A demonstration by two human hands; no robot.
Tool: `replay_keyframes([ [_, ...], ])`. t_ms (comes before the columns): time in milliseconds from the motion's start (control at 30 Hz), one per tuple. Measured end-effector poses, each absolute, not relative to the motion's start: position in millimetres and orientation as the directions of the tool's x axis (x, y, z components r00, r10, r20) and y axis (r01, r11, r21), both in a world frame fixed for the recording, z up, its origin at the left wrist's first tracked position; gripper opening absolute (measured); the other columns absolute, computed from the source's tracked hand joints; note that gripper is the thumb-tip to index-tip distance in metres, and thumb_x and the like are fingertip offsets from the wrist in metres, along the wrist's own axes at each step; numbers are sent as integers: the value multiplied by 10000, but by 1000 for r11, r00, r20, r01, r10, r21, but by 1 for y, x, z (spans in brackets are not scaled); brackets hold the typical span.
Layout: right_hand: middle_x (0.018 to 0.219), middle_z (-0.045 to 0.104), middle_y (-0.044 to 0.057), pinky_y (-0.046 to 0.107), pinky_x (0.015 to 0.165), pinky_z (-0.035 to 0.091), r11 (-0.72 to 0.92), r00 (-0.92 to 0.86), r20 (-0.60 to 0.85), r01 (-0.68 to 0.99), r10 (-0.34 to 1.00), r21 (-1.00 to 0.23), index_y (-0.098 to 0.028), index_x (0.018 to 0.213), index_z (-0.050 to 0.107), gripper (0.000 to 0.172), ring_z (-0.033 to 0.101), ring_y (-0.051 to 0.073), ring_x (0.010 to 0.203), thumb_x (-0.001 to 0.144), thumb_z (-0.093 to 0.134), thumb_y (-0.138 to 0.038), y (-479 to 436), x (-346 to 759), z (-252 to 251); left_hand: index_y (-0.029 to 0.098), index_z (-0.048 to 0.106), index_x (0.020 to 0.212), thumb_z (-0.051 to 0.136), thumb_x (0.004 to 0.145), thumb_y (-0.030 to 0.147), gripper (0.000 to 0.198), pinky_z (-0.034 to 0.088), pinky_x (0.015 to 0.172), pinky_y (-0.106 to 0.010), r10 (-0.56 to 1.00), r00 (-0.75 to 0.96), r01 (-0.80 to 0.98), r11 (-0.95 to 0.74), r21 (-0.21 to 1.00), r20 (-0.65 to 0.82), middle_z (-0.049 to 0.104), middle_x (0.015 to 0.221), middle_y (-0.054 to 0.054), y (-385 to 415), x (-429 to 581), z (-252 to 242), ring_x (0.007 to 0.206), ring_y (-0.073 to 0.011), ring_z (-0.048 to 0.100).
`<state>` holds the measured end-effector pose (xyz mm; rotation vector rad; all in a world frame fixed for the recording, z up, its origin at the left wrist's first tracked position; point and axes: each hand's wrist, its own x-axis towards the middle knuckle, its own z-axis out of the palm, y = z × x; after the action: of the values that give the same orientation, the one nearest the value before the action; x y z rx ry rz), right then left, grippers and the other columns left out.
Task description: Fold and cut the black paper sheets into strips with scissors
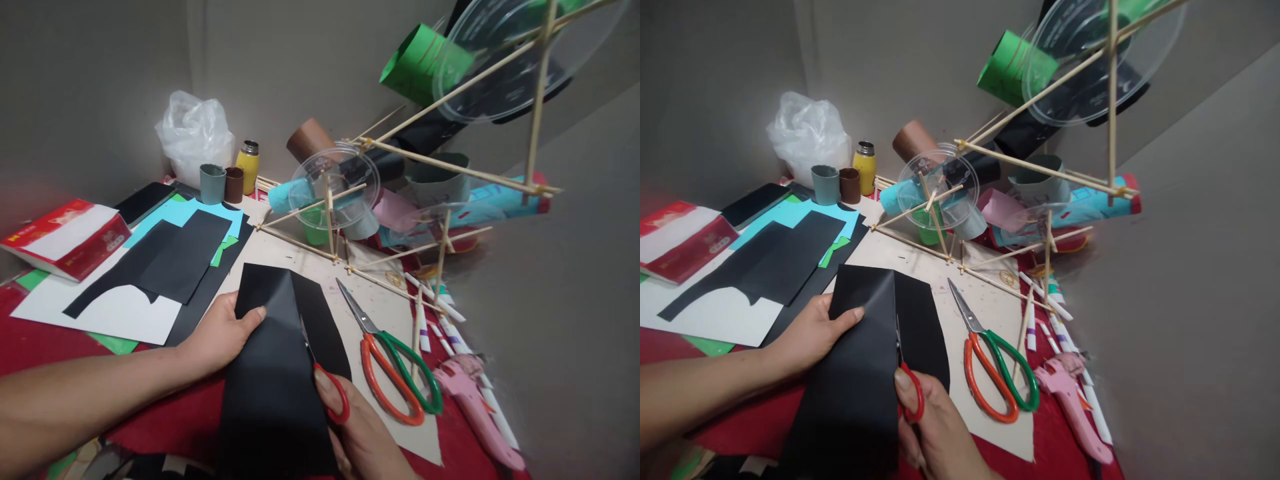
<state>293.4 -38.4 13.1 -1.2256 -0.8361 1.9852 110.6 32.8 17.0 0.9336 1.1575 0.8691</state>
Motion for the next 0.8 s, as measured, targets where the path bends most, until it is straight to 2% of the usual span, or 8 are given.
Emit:
replay_keyframes([
  [167,334,317,-72,175,381,192,-643,-384,-544,-200,746,-740,-173,443,394,599,242,37,346,809,572,-613,-38,297,12,147,637,875,671,752,353,242,525,606,-285,906,215,-102,392,914,-365,710,787,-42,33,110,17,671,-191,662],
  [300,338,338,-66,167,397,243,-659,-375,-559,-233,739,-715,-169,455,412,586,292,36,350,796,593,-610,-38,297,12,145,632,884,671,756,351,245,529,638,-300,900,255,-137,395,909,-353,714,807,-53,32,109,17,688,-193,666],
  [500,331,301,-89,171,372,203,-618,-413,-498,-238,763,-750,-171,502,441,558,216,22,317,816,567,-615,-37,296,7,145,635,839,684,750,344,223,520,647,-296,905,248,-152,390,908,-347,700,761,-38,31,109,18,673,-184,657],
  [667,334,321,-70,167,388,224,-646,-416,-525,-239,743,-725,-167,455,418,591,281,28,334,822,562,-606,-36,297,8,152,638,847,678,762,345,215,509,623,-277,888,276,-184,424,887,-368,698,765,-23,29,110,16,643,-160,644],
  [800,338,313,-78,169,385,217,-631,-408,-516,-229,753,-741,-169,479,430,564,254,29,334,807,588,-600,-34,296,12,146,634,824,688,754,350,223,498,588,-261,886,274,-187,431,883,-375,688,748,-20,29,110,15,620,-154,637],
])
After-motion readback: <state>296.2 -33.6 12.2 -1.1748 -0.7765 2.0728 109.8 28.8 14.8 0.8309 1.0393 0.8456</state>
